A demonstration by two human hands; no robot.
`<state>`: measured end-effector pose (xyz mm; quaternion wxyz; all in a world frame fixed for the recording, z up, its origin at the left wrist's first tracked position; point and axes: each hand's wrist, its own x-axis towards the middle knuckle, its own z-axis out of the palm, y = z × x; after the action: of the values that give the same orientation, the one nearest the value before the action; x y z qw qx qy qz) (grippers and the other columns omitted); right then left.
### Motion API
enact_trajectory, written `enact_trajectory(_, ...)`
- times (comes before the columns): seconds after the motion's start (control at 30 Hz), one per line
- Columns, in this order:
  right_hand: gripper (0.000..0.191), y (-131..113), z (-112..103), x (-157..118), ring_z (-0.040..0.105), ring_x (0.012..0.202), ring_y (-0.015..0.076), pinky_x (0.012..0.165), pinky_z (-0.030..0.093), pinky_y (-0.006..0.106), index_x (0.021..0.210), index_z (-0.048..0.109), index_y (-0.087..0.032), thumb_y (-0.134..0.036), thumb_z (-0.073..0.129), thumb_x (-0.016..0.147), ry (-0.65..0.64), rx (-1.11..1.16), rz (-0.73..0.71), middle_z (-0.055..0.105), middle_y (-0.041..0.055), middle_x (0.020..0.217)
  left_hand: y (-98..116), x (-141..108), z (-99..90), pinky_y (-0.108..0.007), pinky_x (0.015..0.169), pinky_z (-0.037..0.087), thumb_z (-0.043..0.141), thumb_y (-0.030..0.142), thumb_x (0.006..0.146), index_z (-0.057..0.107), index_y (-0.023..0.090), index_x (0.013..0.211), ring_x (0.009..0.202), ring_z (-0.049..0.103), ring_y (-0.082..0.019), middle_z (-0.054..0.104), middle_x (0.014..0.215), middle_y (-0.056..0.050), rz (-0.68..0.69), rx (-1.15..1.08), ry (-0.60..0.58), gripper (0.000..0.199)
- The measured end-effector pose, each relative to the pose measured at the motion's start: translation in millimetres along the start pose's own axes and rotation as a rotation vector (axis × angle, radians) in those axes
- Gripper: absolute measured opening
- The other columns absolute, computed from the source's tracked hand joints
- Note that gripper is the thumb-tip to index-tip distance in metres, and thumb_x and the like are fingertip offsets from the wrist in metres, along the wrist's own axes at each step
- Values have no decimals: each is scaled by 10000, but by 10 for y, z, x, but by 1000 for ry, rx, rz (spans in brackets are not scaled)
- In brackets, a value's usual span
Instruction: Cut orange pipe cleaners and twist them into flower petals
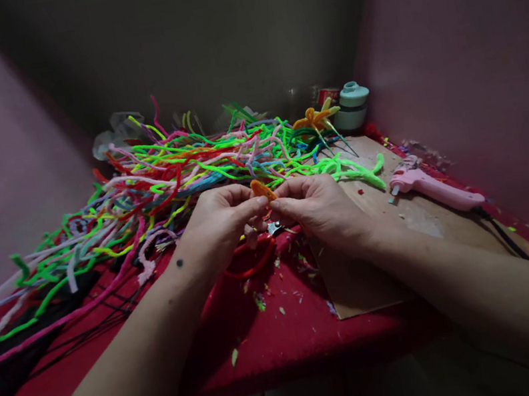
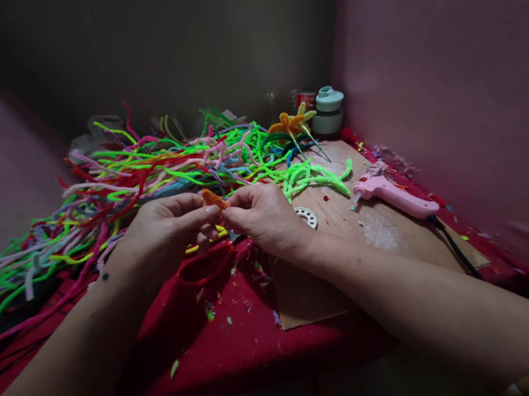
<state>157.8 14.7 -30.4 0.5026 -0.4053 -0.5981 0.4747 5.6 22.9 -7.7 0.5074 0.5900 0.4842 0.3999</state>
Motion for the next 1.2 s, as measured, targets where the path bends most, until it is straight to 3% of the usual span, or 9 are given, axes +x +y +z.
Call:
enact_trajectory(0.23,44,114,19,9,542,638,115,618,433,257,710,619,-144,-168,611,746,100,-191,-204,616,4,679,2,-5,25,-188,349,374,618,152,641,606,126,666,357,474,-90,568,467,-5,-131,-75,-72,38)
enact_trajectory(0.43,102,116,36,-33,566,651,109,650,441,251,736,645,-160,-110,563,770,139,-336,-316,641,-4,692,5,21,51,-196,275,326,583,95,543,581,113,568,352,389,-78,472,456,5,-210,-282,-86,30)
enact_trajectory(0.6,117,100,35,-32,592,666,121,676,460,270,752,692,-167,-125,584,767,129,-295,-237,685,10,722,-16,24,81,-189,281,278,565,107,523,501,137,475,343,302,-53,346,424,40,-263,-357,-110,85)
enact_trajectory(0.73,41,62,31,-23,590,674,126,664,468,265,709,698,-154,-157,657,717,106,-113,-106,683,16,701,-34,4,94,-190,300,207,558,127,555,451,166,480,343,218,-42,264,425,73,-236,-315,-105,136)
enact_trajectory(0.83,37,48,37,-16,569,643,113,633,455,250,695,684,-133,-170,682,688,88,14,-17,660,13,672,-32,-9,106,-195,330,194,546,148,590,494,173,571,358,241,-54,317,431,75,-131,-90,-36,61)
enact_trajectory(0.93,54,60,48,-7,521,570,87,574,417,231,679,656,-126,-176,660,698,66,116,44,611,-7,606,-21,-3,109,-190,409,265,529,129,582,529,157,599,448,360,-69,425,487,55,98,240,58,32)
enact_trajectory(1.03,96,63,47,1,486,529,72,526,381,215,649,621,-127,-200,655,702,45,187,89,574,-20,571,-9,11,85,-190,465,308,526,141,588,560,141,616,520,416,-78,507,562,37,223,337,53,44)
enact_trajectory(1.2,96,-6,8,-3,440,497,62,473,334,203,614,605,-127,-175,655,681,-6,119,134,533,-32,549,27,17,-2,-186,385,236,587,165,612,612,140,687,395,345,-54,477,471,61,82,204,-42,83)
